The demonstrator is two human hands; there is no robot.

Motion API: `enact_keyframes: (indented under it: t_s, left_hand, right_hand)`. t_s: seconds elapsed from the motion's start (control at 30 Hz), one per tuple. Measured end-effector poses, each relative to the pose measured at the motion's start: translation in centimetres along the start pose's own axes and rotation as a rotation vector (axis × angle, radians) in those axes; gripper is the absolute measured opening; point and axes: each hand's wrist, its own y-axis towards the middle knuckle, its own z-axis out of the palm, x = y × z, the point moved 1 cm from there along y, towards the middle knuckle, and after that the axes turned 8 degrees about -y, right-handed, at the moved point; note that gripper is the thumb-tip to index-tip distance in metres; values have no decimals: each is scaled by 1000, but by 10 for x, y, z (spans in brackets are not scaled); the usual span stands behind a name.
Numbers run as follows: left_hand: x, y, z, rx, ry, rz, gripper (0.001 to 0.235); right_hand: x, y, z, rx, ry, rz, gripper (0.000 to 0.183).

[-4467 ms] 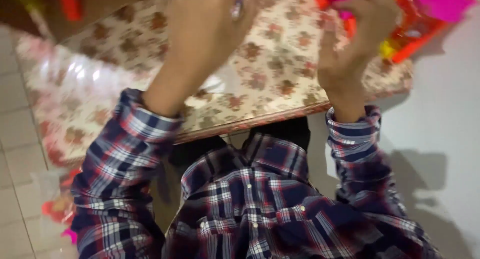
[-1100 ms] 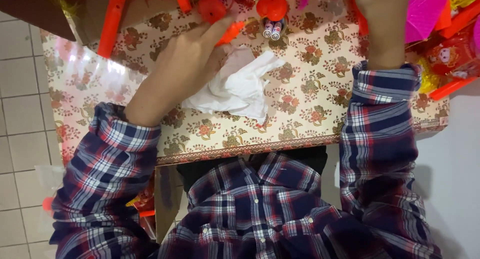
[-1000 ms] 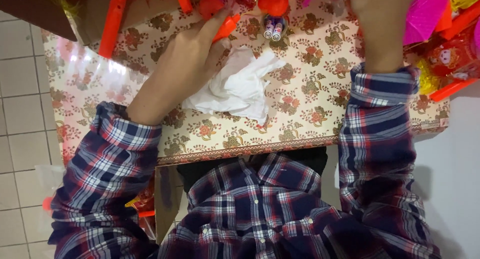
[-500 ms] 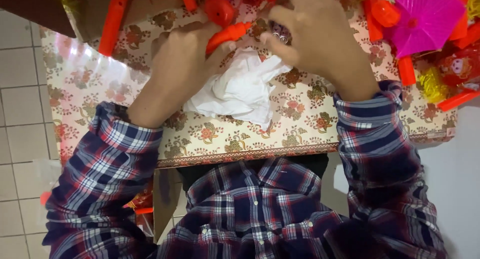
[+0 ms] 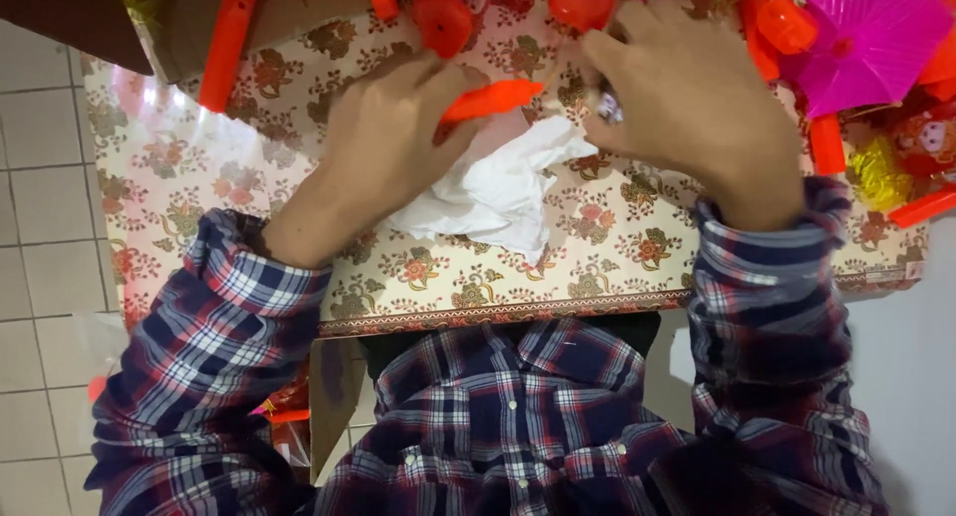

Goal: Assembling and cleaning decorative lanterns by wiping parts with a cloth and gluing components together.

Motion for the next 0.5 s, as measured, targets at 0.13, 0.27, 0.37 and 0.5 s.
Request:
enact_keyframes:
  t_s: [0.13, 0.27, 0.37, 0.5]
  left_hand:
    - [-11, 1, -2, -99, 53, 164, 32]
    - [-19, -2, -5, -157, 111, 211, 33]
    - [-19, -2, -9, -231, 102, 257, 21]
    - [-17, -2, -17, -355, 243, 290, 24]
  right_hand:
    - [-6, -7, -25, 234, 201, 92, 42]
    - [-11, -18, -7, -459, 75, -105, 31]
    - [5, -9, -7, -591, 394, -311, 26]
    - [19, 0, 11, -706, 195, -303, 25]
